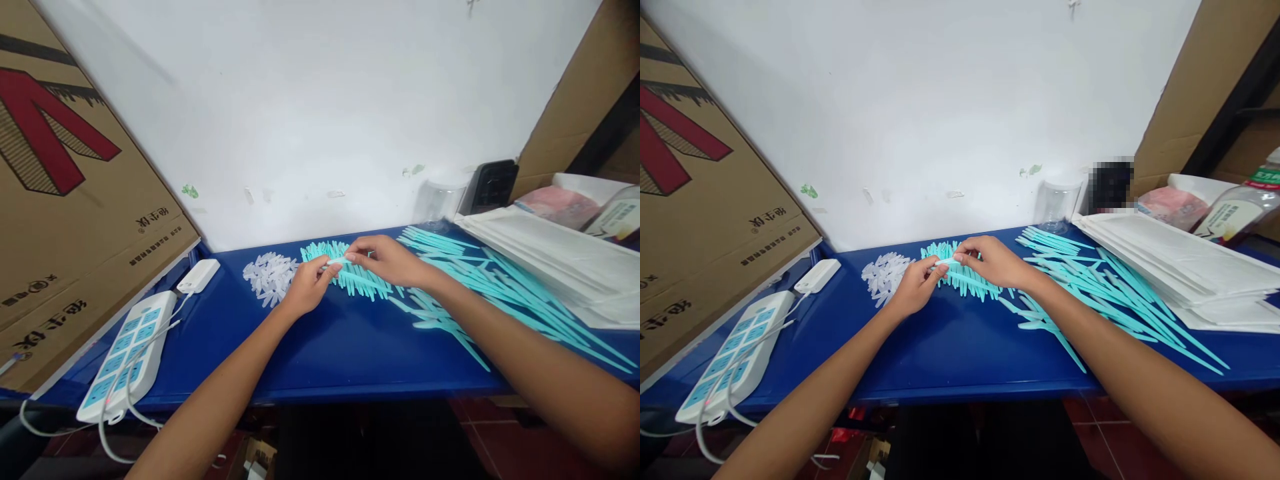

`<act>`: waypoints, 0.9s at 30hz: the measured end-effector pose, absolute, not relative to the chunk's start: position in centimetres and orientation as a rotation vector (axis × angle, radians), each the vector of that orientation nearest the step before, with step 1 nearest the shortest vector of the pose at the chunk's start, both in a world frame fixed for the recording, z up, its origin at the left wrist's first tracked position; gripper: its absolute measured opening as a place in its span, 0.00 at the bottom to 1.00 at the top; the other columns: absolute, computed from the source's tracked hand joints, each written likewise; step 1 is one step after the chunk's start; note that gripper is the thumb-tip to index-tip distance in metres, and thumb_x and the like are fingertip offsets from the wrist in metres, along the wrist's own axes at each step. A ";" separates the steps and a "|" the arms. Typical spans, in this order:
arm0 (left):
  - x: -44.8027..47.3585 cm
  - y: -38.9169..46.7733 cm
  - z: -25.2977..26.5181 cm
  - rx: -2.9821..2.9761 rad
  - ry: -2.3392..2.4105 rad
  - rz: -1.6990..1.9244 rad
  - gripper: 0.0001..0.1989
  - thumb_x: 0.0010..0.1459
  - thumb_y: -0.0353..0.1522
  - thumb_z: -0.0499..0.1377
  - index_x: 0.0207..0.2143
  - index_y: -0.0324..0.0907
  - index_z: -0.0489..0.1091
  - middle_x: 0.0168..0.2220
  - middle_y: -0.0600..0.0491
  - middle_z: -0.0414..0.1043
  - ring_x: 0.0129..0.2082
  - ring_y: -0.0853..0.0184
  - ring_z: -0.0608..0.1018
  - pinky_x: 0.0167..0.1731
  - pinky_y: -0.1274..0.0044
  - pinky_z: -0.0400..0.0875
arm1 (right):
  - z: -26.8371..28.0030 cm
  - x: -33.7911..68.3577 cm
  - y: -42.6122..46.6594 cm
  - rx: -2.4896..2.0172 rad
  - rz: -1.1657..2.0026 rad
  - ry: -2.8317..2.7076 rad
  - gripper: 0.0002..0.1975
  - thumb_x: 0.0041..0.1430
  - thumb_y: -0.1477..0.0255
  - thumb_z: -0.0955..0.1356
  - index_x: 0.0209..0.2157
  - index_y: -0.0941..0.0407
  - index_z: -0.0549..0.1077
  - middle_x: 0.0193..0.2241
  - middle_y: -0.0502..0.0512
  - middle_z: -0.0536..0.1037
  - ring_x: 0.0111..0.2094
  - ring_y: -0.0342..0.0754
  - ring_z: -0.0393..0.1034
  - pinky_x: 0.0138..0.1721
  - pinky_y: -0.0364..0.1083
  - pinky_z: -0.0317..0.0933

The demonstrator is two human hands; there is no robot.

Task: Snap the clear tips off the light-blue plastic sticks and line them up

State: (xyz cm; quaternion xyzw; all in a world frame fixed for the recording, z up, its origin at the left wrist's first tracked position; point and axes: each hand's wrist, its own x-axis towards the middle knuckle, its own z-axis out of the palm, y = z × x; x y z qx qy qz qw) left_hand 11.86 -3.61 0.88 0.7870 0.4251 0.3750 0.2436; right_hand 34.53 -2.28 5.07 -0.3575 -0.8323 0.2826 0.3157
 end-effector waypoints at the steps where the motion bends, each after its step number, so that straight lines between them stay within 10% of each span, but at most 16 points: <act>1: 11.9 -3.6 0.9 2.139 1.158 1.025 0.24 0.70 0.50 0.52 0.31 0.41 0.71 0.23 0.57 0.64 0.22 0.70 0.65 0.25 0.76 0.56 | 4.9 34.4 -2.3 -0.933 0.732 -2.180 0.21 0.68 0.55 0.64 0.38 0.57 0.79 0.36 0.57 0.81 0.36 0.49 0.70 0.38 0.47 0.60; 16: 11.3 -3.5 1.2 2.254 1.265 1.092 0.25 0.74 0.46 0.46 0.27 0.42 0.63 0.23 0.57 0.64 0.24 0.69 0.68 0.29 0.75 0.58 | 4.6 34.4 -2.7 -0.989 1.090 -2.254 0.24 0.61 0.48 0.69 0.29 0.57 0.74 0.18 0.46 0.67 0.19 0.41 0.57 0.23 0.43 0.52; 27: 10.7 -3.2 1.2 2.439 1.336 1.019 0.24 0.75 0.44 0.43 0.26 0.43 0.55 0.21 0.58 0.55 0.22 0.70 0.60 0.28 0.73 0.51 | 4.5 34.3 -2.9 -0.872 1.224 -2.289 0.23 0.60 0.49 0.69 0.30 0.57 0.75 0.30 0.55 0.82 0.26 0.46 0.72 0.27 0.45 0.63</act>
